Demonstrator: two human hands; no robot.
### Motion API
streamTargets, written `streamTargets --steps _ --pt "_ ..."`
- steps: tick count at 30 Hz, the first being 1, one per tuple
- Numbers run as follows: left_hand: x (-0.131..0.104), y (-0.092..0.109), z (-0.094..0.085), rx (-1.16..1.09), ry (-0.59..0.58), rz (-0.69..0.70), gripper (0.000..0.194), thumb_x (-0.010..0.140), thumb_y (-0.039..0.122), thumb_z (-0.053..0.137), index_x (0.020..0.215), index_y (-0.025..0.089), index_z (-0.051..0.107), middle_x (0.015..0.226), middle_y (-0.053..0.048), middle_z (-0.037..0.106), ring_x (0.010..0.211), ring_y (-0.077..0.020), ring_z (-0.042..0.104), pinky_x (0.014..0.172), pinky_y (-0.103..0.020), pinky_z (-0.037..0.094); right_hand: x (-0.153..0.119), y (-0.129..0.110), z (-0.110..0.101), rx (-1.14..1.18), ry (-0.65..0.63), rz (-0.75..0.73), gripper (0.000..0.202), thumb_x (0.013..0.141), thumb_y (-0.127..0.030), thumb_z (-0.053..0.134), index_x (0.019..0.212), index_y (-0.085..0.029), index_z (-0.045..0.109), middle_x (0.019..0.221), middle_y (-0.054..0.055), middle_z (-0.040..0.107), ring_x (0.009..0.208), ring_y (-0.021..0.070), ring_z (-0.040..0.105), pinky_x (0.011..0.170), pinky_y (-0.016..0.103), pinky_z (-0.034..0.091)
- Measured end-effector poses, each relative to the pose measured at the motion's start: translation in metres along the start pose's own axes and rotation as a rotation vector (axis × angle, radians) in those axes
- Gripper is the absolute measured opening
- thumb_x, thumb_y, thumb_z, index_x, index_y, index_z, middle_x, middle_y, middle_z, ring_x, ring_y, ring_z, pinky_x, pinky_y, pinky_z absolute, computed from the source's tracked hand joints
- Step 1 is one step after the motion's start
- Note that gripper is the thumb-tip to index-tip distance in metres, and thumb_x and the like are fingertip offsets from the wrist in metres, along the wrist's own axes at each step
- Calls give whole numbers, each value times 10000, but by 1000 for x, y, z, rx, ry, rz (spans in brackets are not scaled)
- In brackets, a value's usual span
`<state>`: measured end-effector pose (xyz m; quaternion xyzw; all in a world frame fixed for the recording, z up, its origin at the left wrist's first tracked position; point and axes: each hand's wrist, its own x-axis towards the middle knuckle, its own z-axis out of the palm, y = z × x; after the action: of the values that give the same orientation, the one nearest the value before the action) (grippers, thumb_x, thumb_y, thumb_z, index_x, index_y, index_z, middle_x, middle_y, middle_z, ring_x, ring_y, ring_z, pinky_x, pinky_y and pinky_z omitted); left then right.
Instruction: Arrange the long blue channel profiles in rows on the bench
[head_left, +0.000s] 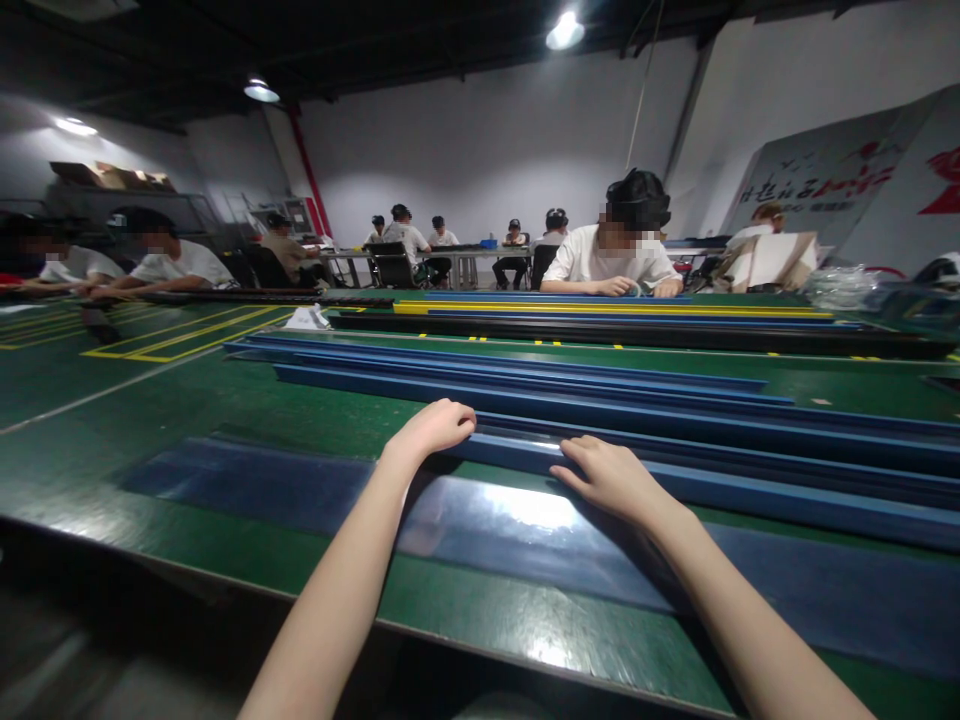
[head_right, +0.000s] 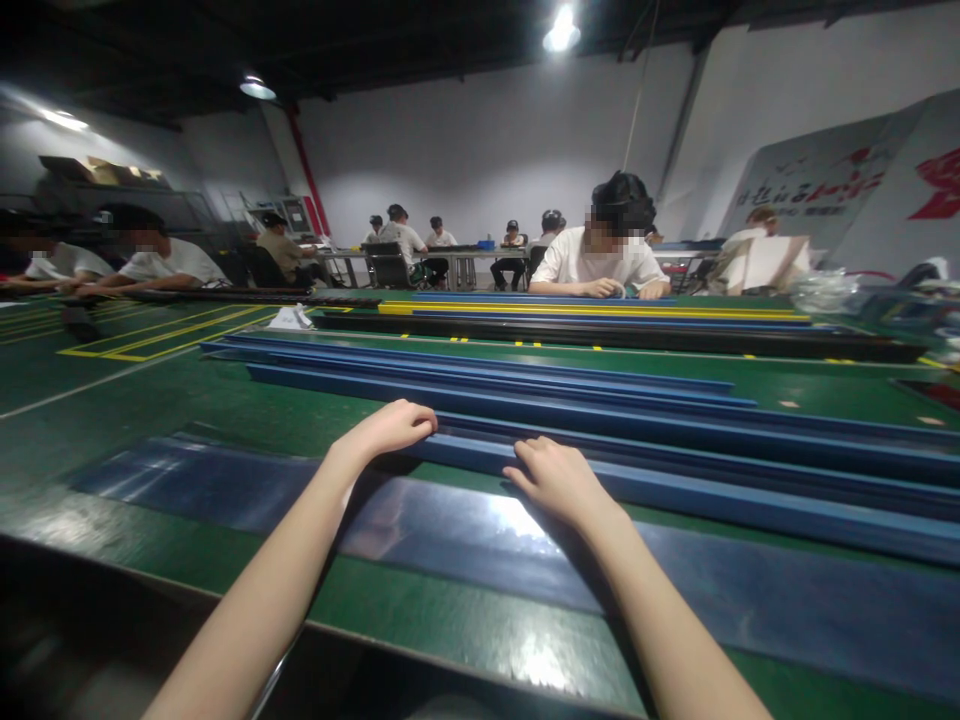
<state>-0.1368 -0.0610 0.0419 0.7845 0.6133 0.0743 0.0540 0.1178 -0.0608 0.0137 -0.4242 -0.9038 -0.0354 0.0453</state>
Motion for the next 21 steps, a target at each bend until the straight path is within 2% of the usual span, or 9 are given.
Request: streamTargets --steps 7,13,21 --pt "1 0 3 62 -17 -17 332 747 214 377 843 227 695 866 -55 700 821 -206 619 680 -248 406 0 -2 0 -7 5 2 305 893 -385 347 941 -179 566 966 92 625 896 201 575 687 256 392" --pt "5 -1 7 84 -32 -39 349 758 208 364 868 248 694 902 -35 702 865 -197 624 737 -248 428 -1 -1 1 -11 8 1 297 890 -383 356 939 -176 563 965 89 622 906 201 568 691 254 387" --pt "6 1 10 110 -23 -24 360 770 204 350 897 252 684 926 -28 697 879 -196 622 741 -249 429 0 1 4 -12 29 -14 295 889 -387 356 927 -177 559 945 84 622 895 201 567 680 256 385"
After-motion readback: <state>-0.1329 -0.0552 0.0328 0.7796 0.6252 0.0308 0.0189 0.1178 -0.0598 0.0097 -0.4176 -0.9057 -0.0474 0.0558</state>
